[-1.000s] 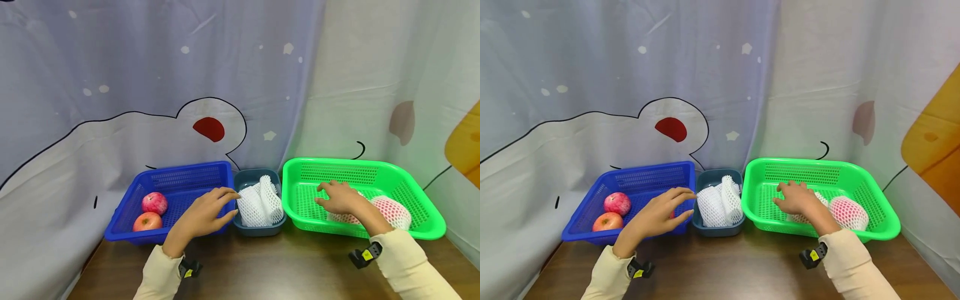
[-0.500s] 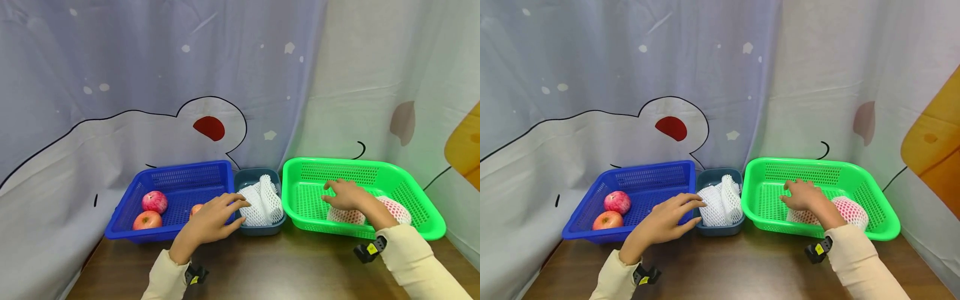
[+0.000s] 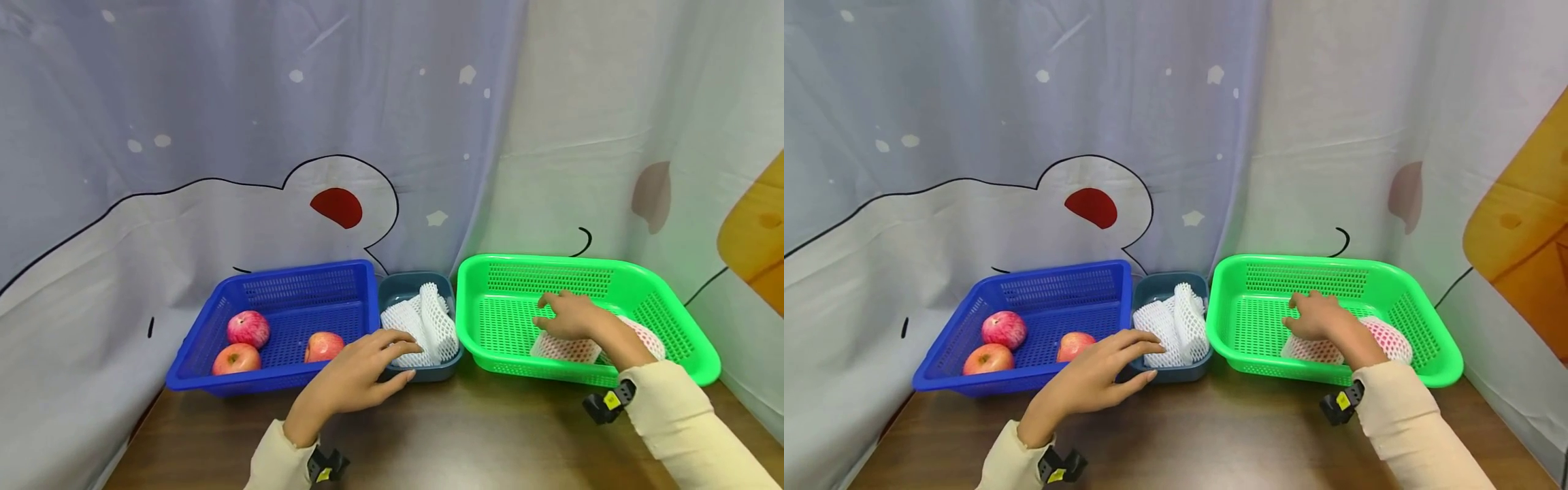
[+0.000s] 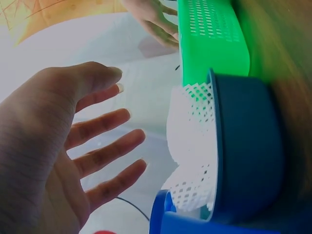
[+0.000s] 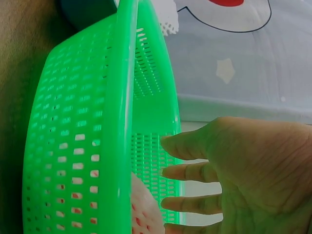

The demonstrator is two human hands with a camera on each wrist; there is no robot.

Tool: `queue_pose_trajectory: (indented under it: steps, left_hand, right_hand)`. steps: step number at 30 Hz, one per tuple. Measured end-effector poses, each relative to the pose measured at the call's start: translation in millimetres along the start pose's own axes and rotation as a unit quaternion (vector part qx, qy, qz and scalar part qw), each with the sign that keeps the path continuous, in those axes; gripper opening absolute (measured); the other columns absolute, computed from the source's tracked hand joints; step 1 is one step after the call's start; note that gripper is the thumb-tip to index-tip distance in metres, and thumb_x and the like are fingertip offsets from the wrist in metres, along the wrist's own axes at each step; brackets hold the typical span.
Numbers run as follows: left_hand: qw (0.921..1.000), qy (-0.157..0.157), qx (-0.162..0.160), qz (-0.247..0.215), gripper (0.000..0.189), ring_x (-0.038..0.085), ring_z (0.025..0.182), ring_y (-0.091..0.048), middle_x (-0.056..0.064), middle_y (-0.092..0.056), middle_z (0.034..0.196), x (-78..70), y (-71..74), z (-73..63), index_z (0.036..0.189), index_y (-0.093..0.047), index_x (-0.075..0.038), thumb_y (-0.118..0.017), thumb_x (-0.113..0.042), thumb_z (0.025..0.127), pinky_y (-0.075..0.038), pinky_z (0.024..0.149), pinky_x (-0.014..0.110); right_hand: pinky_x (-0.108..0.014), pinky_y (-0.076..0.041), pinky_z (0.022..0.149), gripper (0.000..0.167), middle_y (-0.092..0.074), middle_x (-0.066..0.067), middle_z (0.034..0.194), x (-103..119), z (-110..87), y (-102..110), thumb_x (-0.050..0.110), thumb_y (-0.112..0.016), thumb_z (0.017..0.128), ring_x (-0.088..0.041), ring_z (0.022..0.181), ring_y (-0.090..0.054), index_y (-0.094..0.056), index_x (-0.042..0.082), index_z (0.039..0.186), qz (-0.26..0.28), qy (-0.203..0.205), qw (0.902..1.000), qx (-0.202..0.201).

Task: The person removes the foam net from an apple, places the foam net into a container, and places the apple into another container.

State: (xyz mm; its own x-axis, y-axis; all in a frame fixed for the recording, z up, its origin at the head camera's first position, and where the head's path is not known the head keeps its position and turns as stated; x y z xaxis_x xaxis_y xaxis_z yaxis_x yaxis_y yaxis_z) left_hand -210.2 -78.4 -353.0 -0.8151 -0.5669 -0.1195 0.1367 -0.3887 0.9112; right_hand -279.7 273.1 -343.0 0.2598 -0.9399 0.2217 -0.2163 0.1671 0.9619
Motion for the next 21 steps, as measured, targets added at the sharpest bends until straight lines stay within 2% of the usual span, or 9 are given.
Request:
queue_pose_trajectory:
  steps: [12, 17, 21]
  left_hand:
    - [0.9972, 0.031, -0.025, -0.063, 0.034, 0.007, 0.124, -0.057, -0.009, -0.06, 0.13, -8.4, -4.3, -9.1, 0.128, -0.063, -0.023, -0.061, -0.036, 0.097, -0.049, 0.105, 0.031]
    - [0.9964, 0.039, -0.017, -0.073, 0.034, 0.007, 0.125, -0.056, -0.01, -0.06, 0.132, -9.8, -6.8, -8.5, 0.129, -0.062, -0.024, -0.06, -0.038, 0.098, -0.048, 0.106, 0.031]
    - [0.9972, 0.03, -0.013, -0.067, 0.033, 0.008, 0.124, -0.057, -0.008, -0.06, 0.131, -11.8, -8.7, -5.3, 0.128, -0.063, -0.023, -0.06, -0.037, 0.098, -0.049, 0.105, 0.031]
  right_hand:
    - [-0.069, -0.042, 0.095, 0.053, -0.04, -0.046, 0.136, -1.5, 4.1, -0.2, 0.036, -0.055, 0.098, -0.064, 0.124, -0.042, -0.051, -0.004, 0.133, 0.006, -0.002, 0.9987, 0.051]
    - [-0.069, -0.04, 0.097, 0.054, -0.038, -0.045, 0.139, -3.9, 7.5, -0.5, 0.037, -0.054, 0.099, -0.063, 0.129, -0.037, -0.05, -0.004, 0.134, 0.014, -0.003, 0.9969, 0.077]
    - [-0.068, -0.04, 0.099, 0.061, -0.041, -0.042, 0.141, -9.3, 11.3, -5.2, 0.045, -0.049, 0.101, -0.061, 0.131, -0.038, -0.047, -0.004, 0.138, 0.023, -0.005, 0.9929, 0.117]
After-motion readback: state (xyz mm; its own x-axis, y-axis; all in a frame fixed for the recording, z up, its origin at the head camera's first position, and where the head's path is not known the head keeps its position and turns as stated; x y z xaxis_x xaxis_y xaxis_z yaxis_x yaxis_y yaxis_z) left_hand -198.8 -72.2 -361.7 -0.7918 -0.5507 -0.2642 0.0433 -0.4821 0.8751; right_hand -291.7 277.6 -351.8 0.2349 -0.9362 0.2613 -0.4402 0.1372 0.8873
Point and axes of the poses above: each hand's wrist, its own z-axis towards the middle knuckle, its own y-axis out of the back of the hand, x = y × z, the point moved 3 cm from there along z, towards the middle knuckle
